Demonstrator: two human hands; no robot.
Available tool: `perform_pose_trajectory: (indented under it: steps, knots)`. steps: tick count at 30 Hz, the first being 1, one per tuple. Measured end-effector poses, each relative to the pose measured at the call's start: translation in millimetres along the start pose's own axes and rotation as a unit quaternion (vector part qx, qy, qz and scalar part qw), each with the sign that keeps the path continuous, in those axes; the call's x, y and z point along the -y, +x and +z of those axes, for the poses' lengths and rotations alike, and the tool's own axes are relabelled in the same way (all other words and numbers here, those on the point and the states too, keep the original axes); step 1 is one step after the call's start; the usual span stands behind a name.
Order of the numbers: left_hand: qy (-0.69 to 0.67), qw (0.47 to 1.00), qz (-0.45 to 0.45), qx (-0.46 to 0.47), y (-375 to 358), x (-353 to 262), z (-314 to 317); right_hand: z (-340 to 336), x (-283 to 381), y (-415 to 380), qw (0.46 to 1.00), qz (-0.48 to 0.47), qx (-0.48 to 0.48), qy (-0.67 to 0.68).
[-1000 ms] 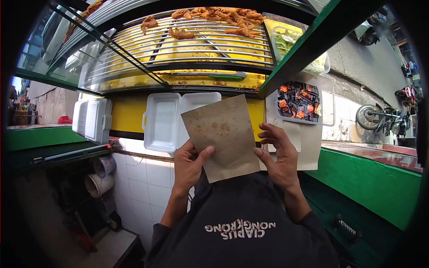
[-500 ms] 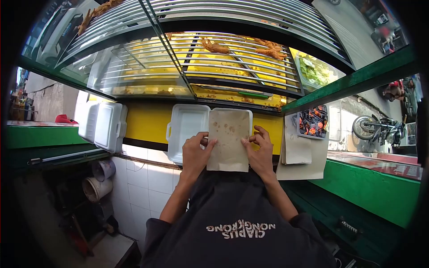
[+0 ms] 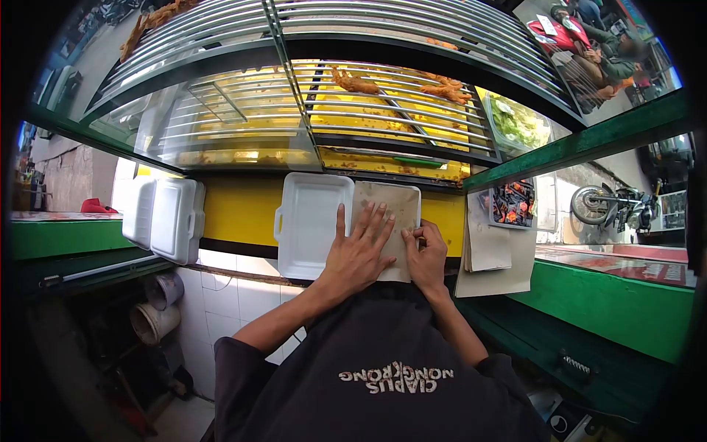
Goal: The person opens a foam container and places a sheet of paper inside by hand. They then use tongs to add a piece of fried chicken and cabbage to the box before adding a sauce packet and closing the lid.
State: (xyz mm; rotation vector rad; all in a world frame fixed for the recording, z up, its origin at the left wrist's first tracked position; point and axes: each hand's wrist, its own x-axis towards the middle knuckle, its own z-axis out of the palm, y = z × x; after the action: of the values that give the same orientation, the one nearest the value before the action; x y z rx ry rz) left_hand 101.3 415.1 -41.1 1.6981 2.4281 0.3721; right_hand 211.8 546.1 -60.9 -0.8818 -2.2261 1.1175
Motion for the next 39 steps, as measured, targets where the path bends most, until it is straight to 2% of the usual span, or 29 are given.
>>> perform_pose_trajectory:
  steps: [10,13,15,16,18,19,21,24,31,33,37,39]
  knots:
    - [0.067,0.993,-0.043,0.083,13.8,-6.5,15.9,7.9,2.4,-2.9,0.998,-0.013,0.008,-0.063]
    - [0.109,0.987,-0.047,0.11,17.3,-9.9,14.1,3.5,18.2,-0.1,0.993,-0.045,-0.02,-0.111]
    - [0.128,0.986,-0.045,0.097,17.6,-10.2,16.0,-6.9,34.5,3.8,0.951,-0.182,0.008,-0.251]
    - [0.129,0.986,-0.043,0.099,18.1,-9.5,19.0,-8.9,35.9,4.5,0.951,-0.18,0.008,-0.251]
    - [0.168,0.981,-0.04,0.085,20.2,-8.8,22.9,-13.6,35.3,3.1,0.884,-0.236,0.222,-0.337]
    - [0.169,0.981,-0.035,0.086,20.6,-8.5,21.2,-14.7,31.2,1.8,0.886,-0.231,0.22,-0.338]
    - [0.157,0.981,-0.027,0.106,20.8,-6.9,13.2,-15.4,23.2,0.9,0.834,-0.235,0.236,-0.439]
    - [0.145,0.981,-0.021,0.128,20.5,-3.6,5.3,-21.0,26.7,9.3,0.844,-0.197,0.265,-0.422]
    - [0.158,0.976,-0.012,0.149,31.0,7.7,1.0,-8.1,26.3,32.3,0.825,-0.192,0.285,-0.448]
    - [0.152,0.98,0.014,0.128,30.6,14.2,7.4,-9.0,33.3,41.5,0.809,-0.185,0.326,-0.453]
    - [0.142,0.98,0.007,0.141,33.4,17.3,10.1,0.1,24.9,48.3,0.789,-0.221,0.307,-0.485]
    - [0.144,0.983,0.026,0.111,30.6,23.9,12.7,2.0,28.4,52.1,0.774,-0.21,0.318,-0.505]
